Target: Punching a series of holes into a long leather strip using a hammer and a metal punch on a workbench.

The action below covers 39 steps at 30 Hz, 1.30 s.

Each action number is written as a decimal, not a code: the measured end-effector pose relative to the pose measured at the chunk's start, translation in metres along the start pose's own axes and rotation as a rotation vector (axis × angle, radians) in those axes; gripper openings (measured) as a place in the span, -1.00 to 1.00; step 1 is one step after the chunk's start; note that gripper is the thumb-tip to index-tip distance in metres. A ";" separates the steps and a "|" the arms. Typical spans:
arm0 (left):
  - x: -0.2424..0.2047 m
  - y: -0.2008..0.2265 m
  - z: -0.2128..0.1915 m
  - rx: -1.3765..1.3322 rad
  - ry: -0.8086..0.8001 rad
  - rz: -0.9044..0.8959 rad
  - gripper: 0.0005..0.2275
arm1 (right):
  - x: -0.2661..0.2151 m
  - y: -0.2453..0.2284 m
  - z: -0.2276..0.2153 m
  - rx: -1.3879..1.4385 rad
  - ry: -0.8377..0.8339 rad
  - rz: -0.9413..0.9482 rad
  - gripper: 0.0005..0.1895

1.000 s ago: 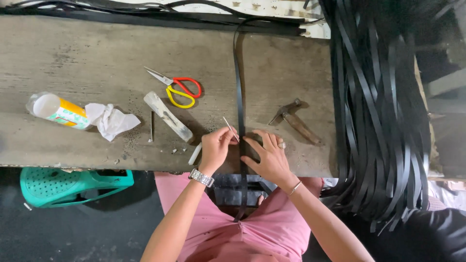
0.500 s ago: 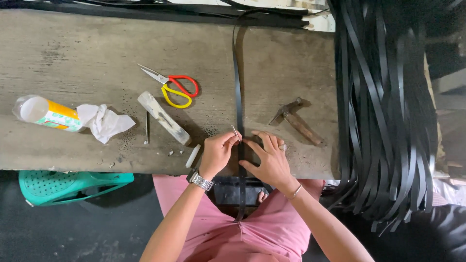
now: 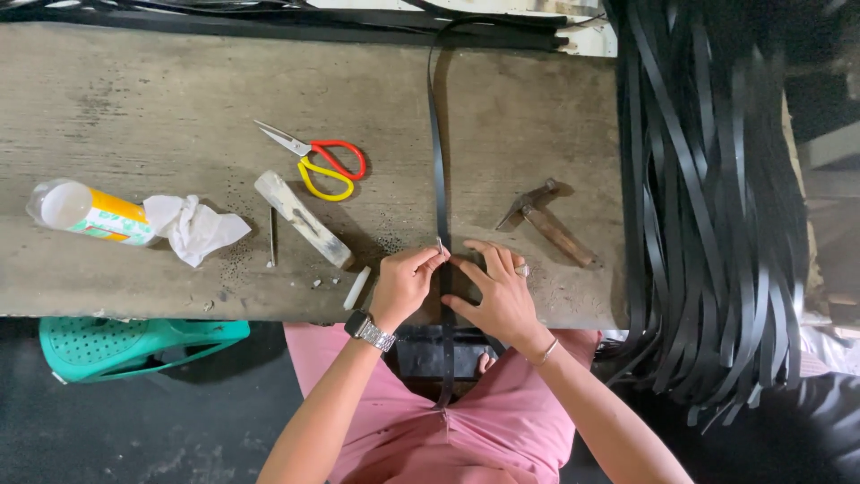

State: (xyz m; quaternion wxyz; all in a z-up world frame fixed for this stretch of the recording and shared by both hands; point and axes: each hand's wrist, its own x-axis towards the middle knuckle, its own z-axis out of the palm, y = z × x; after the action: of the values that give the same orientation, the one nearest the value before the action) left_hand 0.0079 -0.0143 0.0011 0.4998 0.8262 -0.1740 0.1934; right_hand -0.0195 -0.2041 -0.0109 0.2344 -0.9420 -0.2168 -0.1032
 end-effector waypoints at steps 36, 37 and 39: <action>-0.013 -0.017 0.007 0.114 -0.078 0.153 -0.89 | 0.007 -0.040 -0.109 0.215 0.279 0.147 -0.67; -0.014 -0.018 0.008 0.114 -0.078 0.150 -0.89 | 0.001 -0.034 -0.102 0.216 0.275 0.147 -0.67; -0.015 -0.020 0.010 0.122 -0.077 0.142 -0.90 | -0.013 -0.023 -0.087 0.215 0.377 0.155 -0.53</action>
State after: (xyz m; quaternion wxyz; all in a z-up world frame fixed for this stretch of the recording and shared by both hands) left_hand 0.0063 -0.0127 -0.0253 0.4266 0.8474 -0.2392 0.2066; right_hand -0.0490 -0.2329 0.0698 0.3772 -0.8894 -0.1058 -0.2356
